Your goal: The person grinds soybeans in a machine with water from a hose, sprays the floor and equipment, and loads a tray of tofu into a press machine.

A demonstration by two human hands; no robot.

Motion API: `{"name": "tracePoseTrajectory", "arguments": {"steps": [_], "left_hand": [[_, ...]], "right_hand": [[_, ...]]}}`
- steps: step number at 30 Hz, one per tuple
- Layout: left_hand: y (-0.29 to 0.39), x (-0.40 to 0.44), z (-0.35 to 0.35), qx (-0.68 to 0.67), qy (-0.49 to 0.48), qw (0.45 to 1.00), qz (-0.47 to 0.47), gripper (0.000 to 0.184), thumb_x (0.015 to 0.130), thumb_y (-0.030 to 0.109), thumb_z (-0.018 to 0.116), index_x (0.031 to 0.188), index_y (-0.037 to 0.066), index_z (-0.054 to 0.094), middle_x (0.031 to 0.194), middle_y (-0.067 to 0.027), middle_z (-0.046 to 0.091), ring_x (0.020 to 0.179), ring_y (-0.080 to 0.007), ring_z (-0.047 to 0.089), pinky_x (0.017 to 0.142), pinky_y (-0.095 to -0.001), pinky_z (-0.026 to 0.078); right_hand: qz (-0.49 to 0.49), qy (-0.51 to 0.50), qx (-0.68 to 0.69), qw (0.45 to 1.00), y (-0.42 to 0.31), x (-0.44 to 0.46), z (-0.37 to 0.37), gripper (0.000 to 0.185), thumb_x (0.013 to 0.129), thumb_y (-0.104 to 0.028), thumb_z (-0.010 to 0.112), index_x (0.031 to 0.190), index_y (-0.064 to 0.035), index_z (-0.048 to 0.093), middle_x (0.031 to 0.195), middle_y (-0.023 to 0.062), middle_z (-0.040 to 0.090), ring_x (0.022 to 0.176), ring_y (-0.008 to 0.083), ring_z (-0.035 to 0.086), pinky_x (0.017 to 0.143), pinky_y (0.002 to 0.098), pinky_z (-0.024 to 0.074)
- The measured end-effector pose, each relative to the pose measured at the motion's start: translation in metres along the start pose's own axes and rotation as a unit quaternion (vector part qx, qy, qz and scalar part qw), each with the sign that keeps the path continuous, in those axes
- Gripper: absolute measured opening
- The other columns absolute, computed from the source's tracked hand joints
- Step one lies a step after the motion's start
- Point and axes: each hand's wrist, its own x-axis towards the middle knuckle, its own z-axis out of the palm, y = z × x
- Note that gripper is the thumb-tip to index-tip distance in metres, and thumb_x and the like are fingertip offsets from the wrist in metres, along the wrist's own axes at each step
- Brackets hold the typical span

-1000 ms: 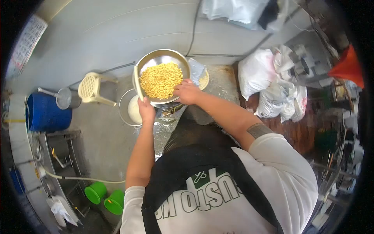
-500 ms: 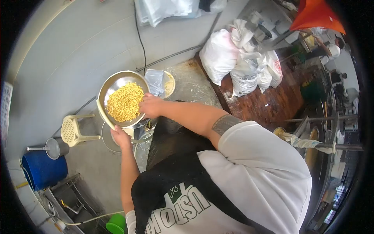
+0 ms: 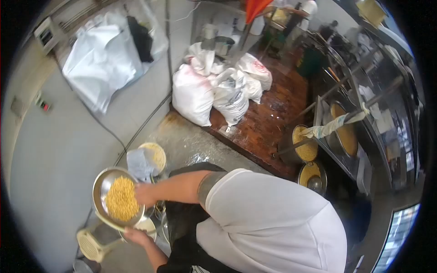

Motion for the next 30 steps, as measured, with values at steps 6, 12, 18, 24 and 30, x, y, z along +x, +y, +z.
{"name": "tracePoseTrajectory", "arguments": {"steps": [6, 12, 18, 24, 30], "left_hand": [[0.032, -0.021, 0.009, 0.03, 0.036, 0.999, -0.009, 0.046, 0.107, 0.04, 0.045, 0.127, -0.002, 0.048, 0.091, -0.0136, 0.055, 0.064, -0.0218, 0.048, 0.049, -0.035, 0.042], [-0.015, 0.016, 0.001, 0.065, 0.062, 0.996, -0.002, 0.039, 0.108, 0.035, 0.045, 0.114, -0.003, 0.051, 0.095, -0.0138, 0.056, 0.079, -0.0213, 0.051, 0.067, -0.0363, 0.048], [0.001, 0.003, 0.018, 0.097, 0.136, 0.986, 0.023, 0.041, 0.107, 0.038, 0.047, 0.117, -0.002, 0.047, 0.096, -0.0136, 0.056, 0.081, -0.0229, 0.06, 0.061, -0.0409, 0.053], [0.004, -0.001, 0.017, 0.003, 0.133, 0.991, -0.023, 0.049, 0.108, 0.036, 0.045, 0.139, -0.001, 0.038, 0.129, -0.0186, 0.052, 0.112, -0.0268, 0.056, 0.092, -0.041, 0.052], [0.001, 0.001, 0.011, 0.034, 0.156, 0.986, -0.038, 0.057, 0.108, 0.038, 0.044, 0.144, -0.005, 0.034, 0.136, -0.0227, 0.048, 0.12, -0.0287, 0.051, 0.105, -0.0432, 0.042]], "right_hand": [[-0.074, 0.069, 0.083, 0.991, 0.017, -0.012, -0.016, 0.035, 0.081, -0.047, 0.068, 0.091, -0.0141, 0.078, 0.099, 0.011, 0.072, 0.101, 0.0329, 0.065, 0.092, 0.0489, 0.0439], [-0.03, 0.264, 0.264, 0.927, 0.081, -0.054, -0.03, 0.027, 0.087, -0.021, 0.064, 0.106, -0.0028, 0.068, 0.118, 0.0186, 0.064, 0.115, 0.0404, 0.058, 0.098, 0.049, 0.0485], [0.369, 0.051, 0.368, 0.852, 0.216, -0.119, 0.127, 0.032, 0.097, -0.031, 0.058, 0.118, -0.0085, 0.067, 0.114, 0.0213, 0.067, 0.11, 0.0407, 0.062, 0.095, 0.0494, 0.0506], [0.411, -0.092, 0.399, 0.814, 0.306, -0.101, 0.235, 0.042, 0.098, -0.04, 0.055, 0.108, -0.0022, 0.071, 0.11, 0.0237, 0.07, 0.105, 0.0437, 0.065, 0.092, 0.0511, 0.0505], [0.427, -0.051, 0.473, 0.769, 0.369, 0.003, 0.31, 0.062, 0.098, -0.057, 0.052, 0.118, -0.0006, 0.069, 0.121, 0.0257, 0.067, 0.114, 0.0412, 0.064, 0.098, 0.0475, 0.0491]]}}
